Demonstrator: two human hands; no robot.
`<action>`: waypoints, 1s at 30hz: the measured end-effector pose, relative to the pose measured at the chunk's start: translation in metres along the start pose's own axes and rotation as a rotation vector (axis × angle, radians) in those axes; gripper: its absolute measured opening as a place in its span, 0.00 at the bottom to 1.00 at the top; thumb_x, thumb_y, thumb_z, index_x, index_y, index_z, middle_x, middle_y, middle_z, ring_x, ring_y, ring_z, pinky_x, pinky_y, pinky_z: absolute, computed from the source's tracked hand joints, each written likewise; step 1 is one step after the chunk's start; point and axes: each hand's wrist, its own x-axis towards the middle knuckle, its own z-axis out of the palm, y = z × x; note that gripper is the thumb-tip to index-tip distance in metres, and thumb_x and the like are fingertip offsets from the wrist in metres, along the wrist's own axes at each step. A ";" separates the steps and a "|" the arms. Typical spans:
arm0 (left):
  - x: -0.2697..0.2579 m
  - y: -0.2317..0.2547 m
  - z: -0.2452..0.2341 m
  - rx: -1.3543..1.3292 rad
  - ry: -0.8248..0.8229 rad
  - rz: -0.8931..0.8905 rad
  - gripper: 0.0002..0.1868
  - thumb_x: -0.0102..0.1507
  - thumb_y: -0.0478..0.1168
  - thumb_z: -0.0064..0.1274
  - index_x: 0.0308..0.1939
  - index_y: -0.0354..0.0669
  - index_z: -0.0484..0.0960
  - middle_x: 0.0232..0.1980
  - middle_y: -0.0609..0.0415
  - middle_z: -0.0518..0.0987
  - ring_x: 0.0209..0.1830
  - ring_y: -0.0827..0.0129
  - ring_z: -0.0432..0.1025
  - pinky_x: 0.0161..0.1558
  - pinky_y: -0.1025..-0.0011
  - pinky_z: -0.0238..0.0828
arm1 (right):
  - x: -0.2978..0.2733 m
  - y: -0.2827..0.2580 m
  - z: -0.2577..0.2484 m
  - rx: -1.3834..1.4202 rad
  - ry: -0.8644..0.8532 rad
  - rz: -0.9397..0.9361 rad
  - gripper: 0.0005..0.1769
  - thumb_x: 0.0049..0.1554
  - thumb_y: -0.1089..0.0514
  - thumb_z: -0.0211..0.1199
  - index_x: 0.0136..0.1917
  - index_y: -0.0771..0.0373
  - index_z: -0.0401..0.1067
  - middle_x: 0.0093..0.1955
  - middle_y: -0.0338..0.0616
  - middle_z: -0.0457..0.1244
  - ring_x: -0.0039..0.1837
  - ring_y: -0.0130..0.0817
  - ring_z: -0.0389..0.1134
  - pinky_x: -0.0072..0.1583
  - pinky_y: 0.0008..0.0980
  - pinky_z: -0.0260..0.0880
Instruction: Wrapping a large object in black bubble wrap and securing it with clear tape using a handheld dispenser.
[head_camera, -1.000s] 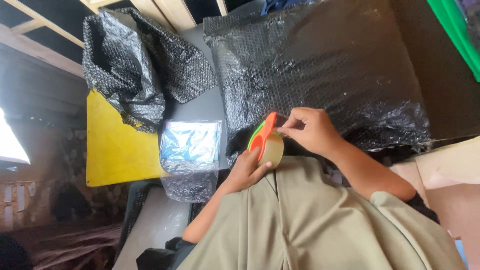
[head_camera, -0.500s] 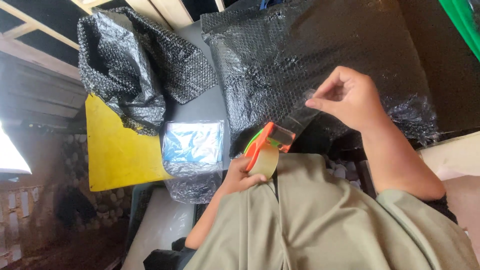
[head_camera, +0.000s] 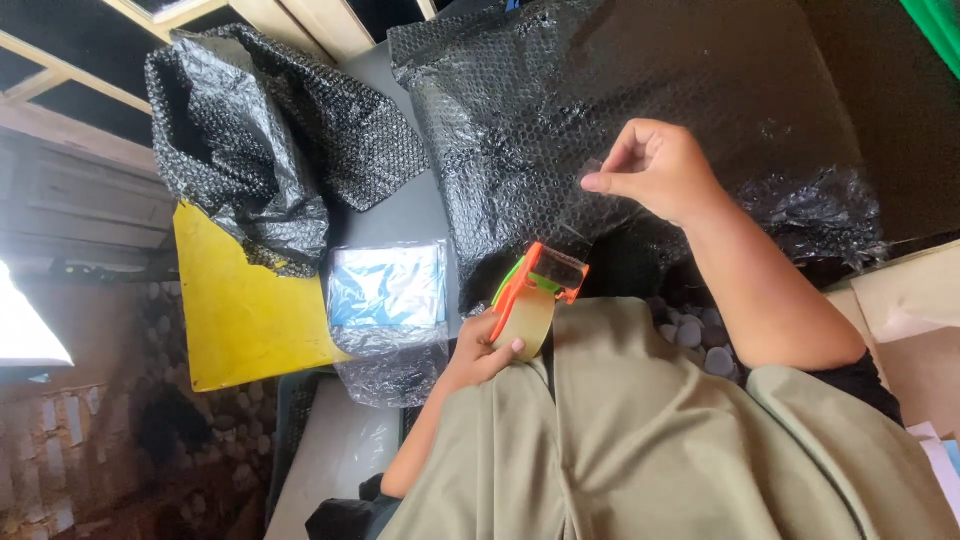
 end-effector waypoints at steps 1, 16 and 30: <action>0.000 0.000 0.001 0.001 0.000 -0.001 0.14 0.63 0.41 0.62 0.26 0.41 0.77 0.24 0.52 0.72 0.25 0.65 0.64 0.32 0.68 0.66 | 0.000 0.000 0.001 0.001 -0.001 0.000 0.16 0.49 0.64 0.80 0.43 0.68 0.72 0.38 0.48 0.68 0.38 0.26 0.71 0.42 0.21 0.73; 0.006 0.030 0.003 0.041 -0.035 -0.003 0.14 0.68 0.42 0.55 0.29 0.40 0.77 0.25 0.50 0.73 0.29 0.61 0.65 0.38 0.66 0.66 | 0.000 -0.002 0.011 0.036 -0.034 0.039 0.16 0.49 0.65 0.80 0.41 0.68 0.71 0.36 0.50 0.68 0.38 0.30 0.73 0.42 0.24 0.75; 0.005 0.054 0.005 0.143 -0.060 -0.195 0.14 0.71 0.46 0.51 0.44 0.38 0.79 0.39 0.41 0.76 0.44 0.53 0.71 0.52 0.57 0.69 | -0.007 -0.002 0.010 0.083 -0.007 0.032 0.17 0.49 0.65 0.81 0.41 0.68 0.71 0.36 0.50 0.67 0.38 0.29 0.73 0.42 0.24 0.76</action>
